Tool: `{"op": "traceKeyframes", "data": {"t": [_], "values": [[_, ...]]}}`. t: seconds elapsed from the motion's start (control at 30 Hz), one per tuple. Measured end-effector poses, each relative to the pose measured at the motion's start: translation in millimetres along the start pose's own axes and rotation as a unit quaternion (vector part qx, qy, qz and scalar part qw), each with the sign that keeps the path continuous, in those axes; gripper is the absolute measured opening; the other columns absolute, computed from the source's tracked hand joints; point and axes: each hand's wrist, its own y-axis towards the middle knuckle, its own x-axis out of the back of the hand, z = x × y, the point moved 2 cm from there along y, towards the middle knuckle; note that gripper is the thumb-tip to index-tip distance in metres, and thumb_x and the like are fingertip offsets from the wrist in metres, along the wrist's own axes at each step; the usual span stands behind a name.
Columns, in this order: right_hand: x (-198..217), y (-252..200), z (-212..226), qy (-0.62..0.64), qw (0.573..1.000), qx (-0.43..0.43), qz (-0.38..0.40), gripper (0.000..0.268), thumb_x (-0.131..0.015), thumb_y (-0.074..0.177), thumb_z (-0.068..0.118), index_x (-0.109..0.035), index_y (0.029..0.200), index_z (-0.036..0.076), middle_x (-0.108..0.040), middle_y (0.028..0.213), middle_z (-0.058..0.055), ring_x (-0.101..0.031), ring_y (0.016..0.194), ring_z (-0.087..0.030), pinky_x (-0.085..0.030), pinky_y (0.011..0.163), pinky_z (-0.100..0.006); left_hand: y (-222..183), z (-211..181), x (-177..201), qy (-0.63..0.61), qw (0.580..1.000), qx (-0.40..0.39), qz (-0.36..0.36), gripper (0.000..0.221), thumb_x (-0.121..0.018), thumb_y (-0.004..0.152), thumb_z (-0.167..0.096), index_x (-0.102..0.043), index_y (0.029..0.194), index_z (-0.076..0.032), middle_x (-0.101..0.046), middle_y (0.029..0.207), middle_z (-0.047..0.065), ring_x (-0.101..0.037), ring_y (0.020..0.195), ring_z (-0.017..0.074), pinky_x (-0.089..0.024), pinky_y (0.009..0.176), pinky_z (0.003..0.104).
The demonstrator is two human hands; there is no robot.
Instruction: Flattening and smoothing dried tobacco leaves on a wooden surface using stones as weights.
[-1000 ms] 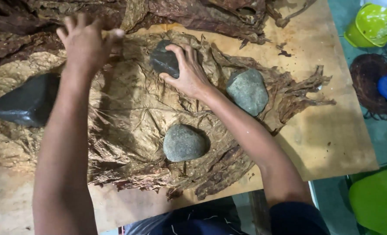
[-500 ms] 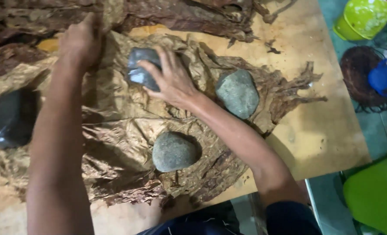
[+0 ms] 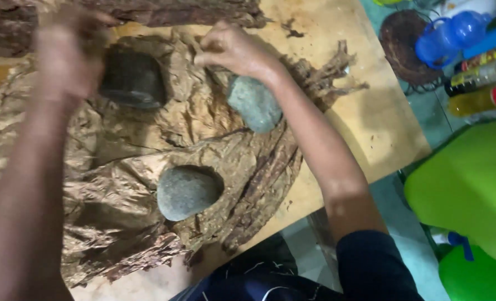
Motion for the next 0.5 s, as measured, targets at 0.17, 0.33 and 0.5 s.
{"op": "traceKeyframes", "data": {"t": [0.17,0.33,0.5], "values": [[6,-16,-8,0.079,0.985,0.125,-0.09,0.024,-0.047,0.116,0.029,-0.056,0.101,0.012,-0.051,0.086,-0.002,-0.048,0.07,-0.017,-0.039,0.068,-0.034,8,-88,-33,0.038,0.982,0.078,0.169,0.034,-0.055,0.114,-0.024,-0.062,0.14,-0.003,-0.046,0.143,0.033,-0.043,0.131,0.0523,-0.031,0.107,0.07],[-3,-14,-55,0.034,0.986,0.036,-0.16,0.023,-0.042,0.116,0.03,-0.052,0.101,0.015,-0.041,0.075,0.003,-0.036,0.057,-0.011,-0.032,0.053,-0.031,6,-60,-72,0.229,0.924,0.079,0.297,0.054,-0.036,0.111,-0.049,-0.056,0.153,-0.022,-0.054,0.152,0.016,-0.04,0.144,0.0422,-0.021,0.115,0.073],[10,-25,-49,0.096,0.967,-0.23,-0.051,0.023,-0.05,0.117,0.026,-0.06,0.098,0.017,-0.052,0.068,0.007,-0.042,0.048,-0.005,-0.039,0.044,-0.02,14,-64,-75,0.246,0.911,0.121,0.307,0.061,-0.028,0.112,-0.046,-0.029,0.168,-0.023,-0.04,0.165,0.019,-0.036,0.148,0.0461,-0.018,0.116,0.075]]}}
